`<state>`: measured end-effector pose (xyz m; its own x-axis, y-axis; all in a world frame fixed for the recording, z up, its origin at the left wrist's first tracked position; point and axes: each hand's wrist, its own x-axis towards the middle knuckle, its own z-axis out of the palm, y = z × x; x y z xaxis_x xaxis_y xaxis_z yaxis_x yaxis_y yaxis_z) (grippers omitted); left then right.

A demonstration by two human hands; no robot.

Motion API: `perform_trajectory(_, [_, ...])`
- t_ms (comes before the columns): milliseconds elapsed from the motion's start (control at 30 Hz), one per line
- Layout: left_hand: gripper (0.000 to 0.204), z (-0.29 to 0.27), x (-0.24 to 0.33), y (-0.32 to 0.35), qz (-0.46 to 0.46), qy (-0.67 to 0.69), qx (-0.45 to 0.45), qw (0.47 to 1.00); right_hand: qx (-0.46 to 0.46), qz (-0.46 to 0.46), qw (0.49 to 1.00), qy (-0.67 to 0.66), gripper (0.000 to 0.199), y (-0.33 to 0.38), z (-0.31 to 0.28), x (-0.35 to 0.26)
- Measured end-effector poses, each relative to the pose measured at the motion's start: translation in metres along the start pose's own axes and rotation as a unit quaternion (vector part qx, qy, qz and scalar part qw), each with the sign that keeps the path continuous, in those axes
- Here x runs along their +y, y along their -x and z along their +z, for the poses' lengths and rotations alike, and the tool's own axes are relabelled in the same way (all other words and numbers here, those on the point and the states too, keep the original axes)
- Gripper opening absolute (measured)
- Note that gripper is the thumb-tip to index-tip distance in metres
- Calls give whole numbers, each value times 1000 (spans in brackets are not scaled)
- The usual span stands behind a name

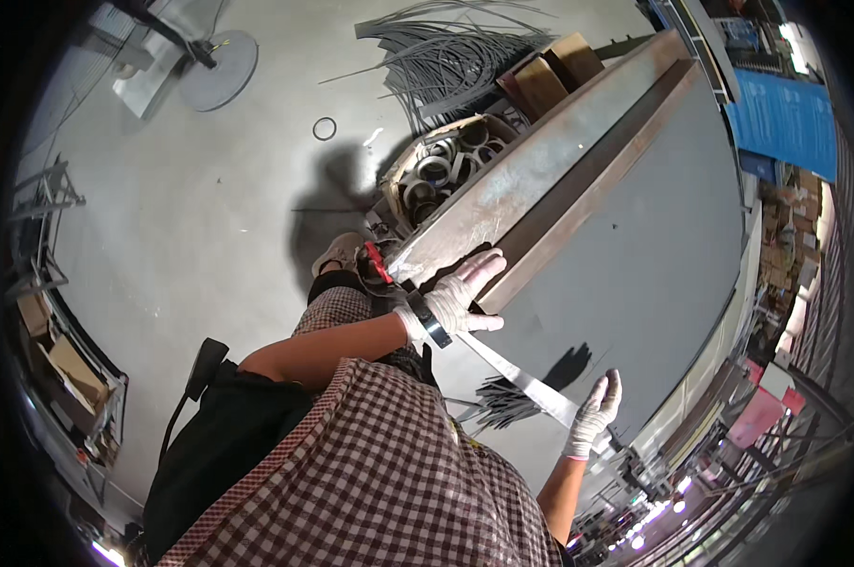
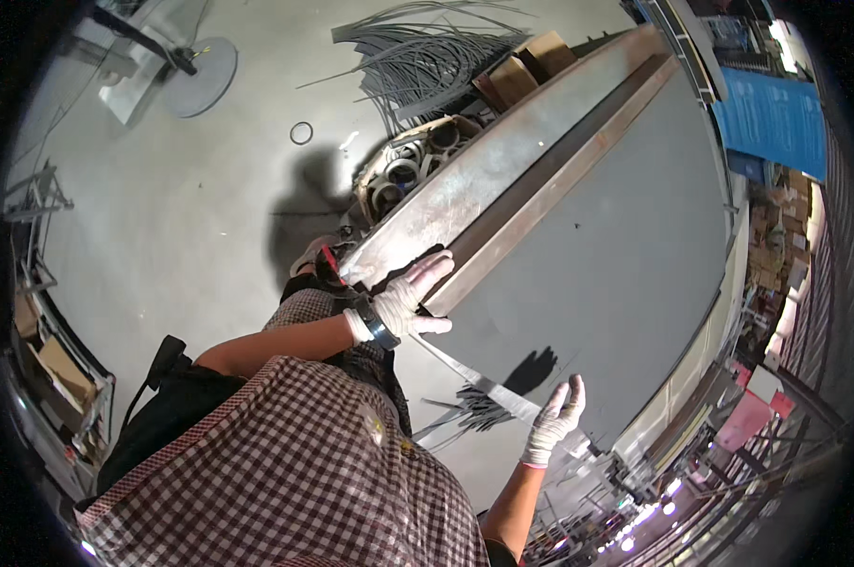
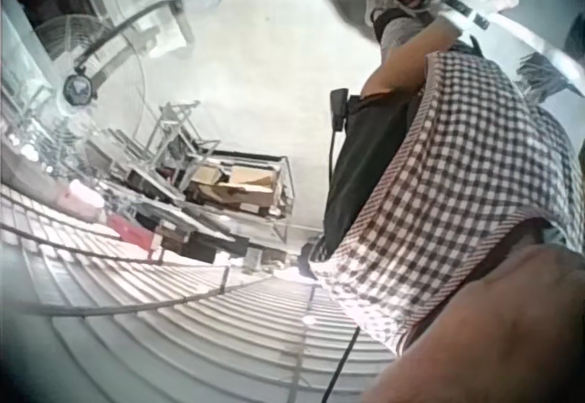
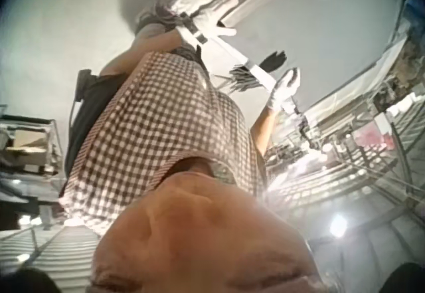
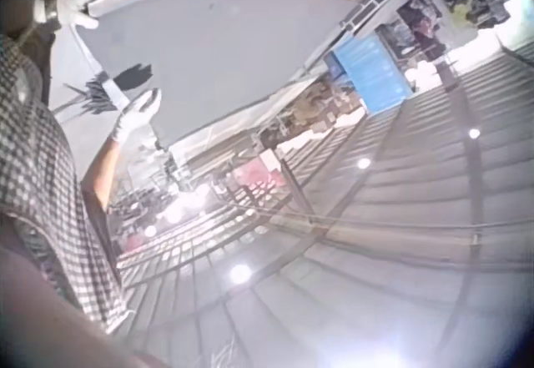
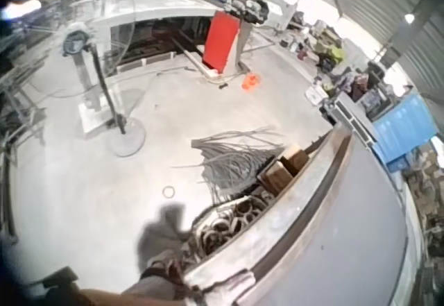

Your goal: The recorder operates a machine and uses a knife to cut large sheets of black rubber material into strips.

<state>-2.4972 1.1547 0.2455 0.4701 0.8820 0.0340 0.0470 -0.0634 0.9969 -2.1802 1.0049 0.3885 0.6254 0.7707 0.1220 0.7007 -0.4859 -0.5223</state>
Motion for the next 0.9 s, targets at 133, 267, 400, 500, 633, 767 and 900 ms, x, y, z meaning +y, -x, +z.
perform_trajectory(133, [108,0,-1,-1,6,-27,-25,999,11,-22,998,57,32,27,-7,-6])
perform_trajectory(267, [135,-14,-2,-4,59,-96,-96,989,50,107,993,-29,33,65,-16,7])
perform_trajectory(400, [141,-28,11,-7,40,-143,-176,973,80,127,989,10,31,112,-24,13])
perform_trajectory(500, [133,-27,11,-5,10,-182,-166,969,105,172,978,-51,31,143,-20,-1])
perform_trajectory(633, [132,-30,9,-9,13,-175,-173,969,111,248,960,-60,32,178,-11,16])
perform_trajectory(767, [79,-85,-21,-32,-62,144,-85,984,129,272,953,-31,31,220,5,40])
perform_trajectory(900, [30,-170,-59,-132,-52,-43,187,980,51,353,933,44,30,271,26,60])
